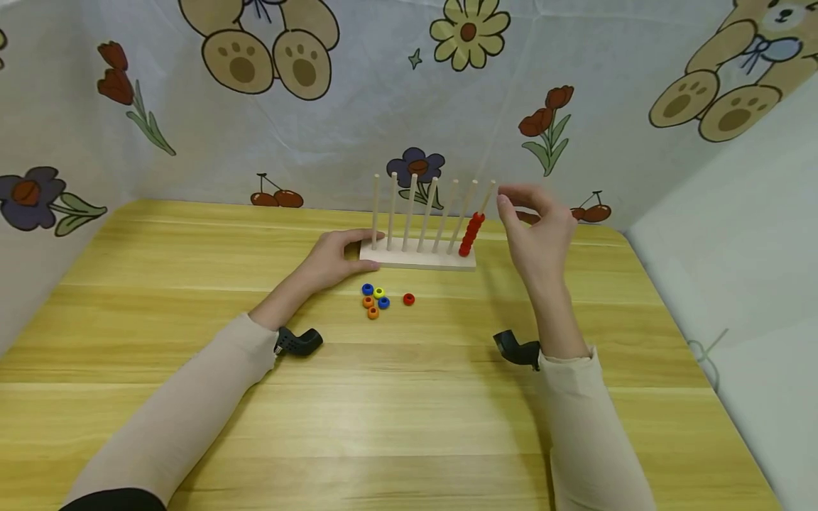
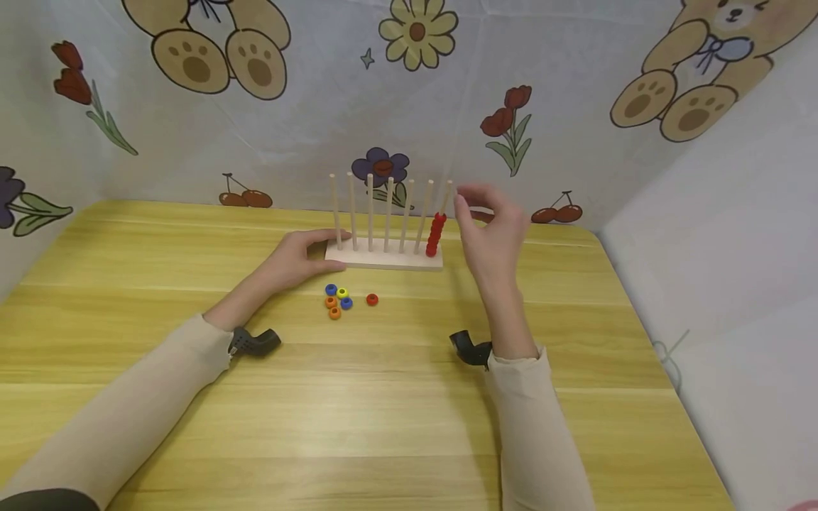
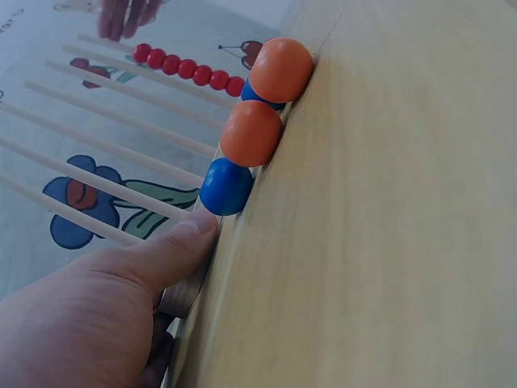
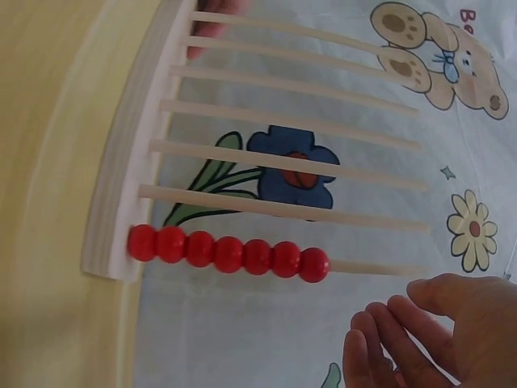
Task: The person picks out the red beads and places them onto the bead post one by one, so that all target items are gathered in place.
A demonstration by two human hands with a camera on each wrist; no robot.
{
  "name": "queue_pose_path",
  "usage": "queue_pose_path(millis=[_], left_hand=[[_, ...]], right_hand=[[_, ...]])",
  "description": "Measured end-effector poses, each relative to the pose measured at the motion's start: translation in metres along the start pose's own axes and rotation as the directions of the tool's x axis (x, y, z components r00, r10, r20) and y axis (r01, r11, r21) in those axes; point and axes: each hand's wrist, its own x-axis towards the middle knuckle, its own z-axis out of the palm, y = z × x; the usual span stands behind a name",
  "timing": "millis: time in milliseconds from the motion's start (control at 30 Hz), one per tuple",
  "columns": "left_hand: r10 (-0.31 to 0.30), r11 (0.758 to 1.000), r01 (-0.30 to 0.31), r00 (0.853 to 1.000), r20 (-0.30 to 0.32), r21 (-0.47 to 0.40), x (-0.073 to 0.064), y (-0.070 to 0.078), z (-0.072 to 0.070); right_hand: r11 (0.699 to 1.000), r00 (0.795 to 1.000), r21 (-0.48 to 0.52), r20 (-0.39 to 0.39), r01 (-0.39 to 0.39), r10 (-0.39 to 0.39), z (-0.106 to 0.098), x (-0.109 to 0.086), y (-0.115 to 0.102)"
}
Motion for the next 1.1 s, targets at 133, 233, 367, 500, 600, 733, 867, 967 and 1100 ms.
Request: queue_pose_path(millis=[133,233,367,500,600,733,867,967,1100], left_hand=[[-0.003,1.000,0.003,1.000,-0.004,-0.003,0.000,-0.001,0.000],[0.000,1.000,0.000,1.000,-0.006,-0.005,0.000,-0.001,0.000],[0.000,1.000,0.000,1.000,-0.005,0.003,0.000,0.000,0.000],[-0.002,1.000,0.002,1.000,0.000,0.008,0.000,0.000,0.000],[0.000,1.000,0.000,1.000,0.003,0.007,0.000,0.000,0.000],[-0.004,1.000,0.004,1.000,-0.003,0.002,0.000,-0.001,0.000],[-0.002,1.000,0.002,1.000,-0.006,0.000,0.000,-0.002,0.001],[0.002,1.000,-0.002,1.000,-0.006,0.000,0.000,-0.003,0.001],[-0.002,1.000,0.002,1.000,-0.010,-0.005,0.001,-0.004,0.001]], right_hand=[[0.999,1.000,-0.034,0.028,0.004,-0.003,-0.002,-0.007,0.005],[0.999,0.999,-0.043,0.042,0.003,-0.001,-0.004,-0.012,0.010],[0.998,0.998,-0.068,0.062,-0.010,0.014,-0.009,-0.018,0.017],[0.994,0.996,-0.112,0.085,-0.019,0.029,-0.012,-0.022,0.022],[0.993,0.993,-0.115,0.114,-0.019,0.032,-0.012,-0.025,0.022],[0.997,0.982,-0.069,0.187,-0.022,0.035,-0.006,-0.027,0.022],[0.999,0.956,-0.008,0.290,-0.040,0.041,0.002,-0.033,0.017],[0.999,0.925,0.012,0.379,-0.040,0.032,0.010,-0.038,0.012],[1.000,0.864,0.023,0.503,-0.019,0.005,0.022,-0.046,0.007]])
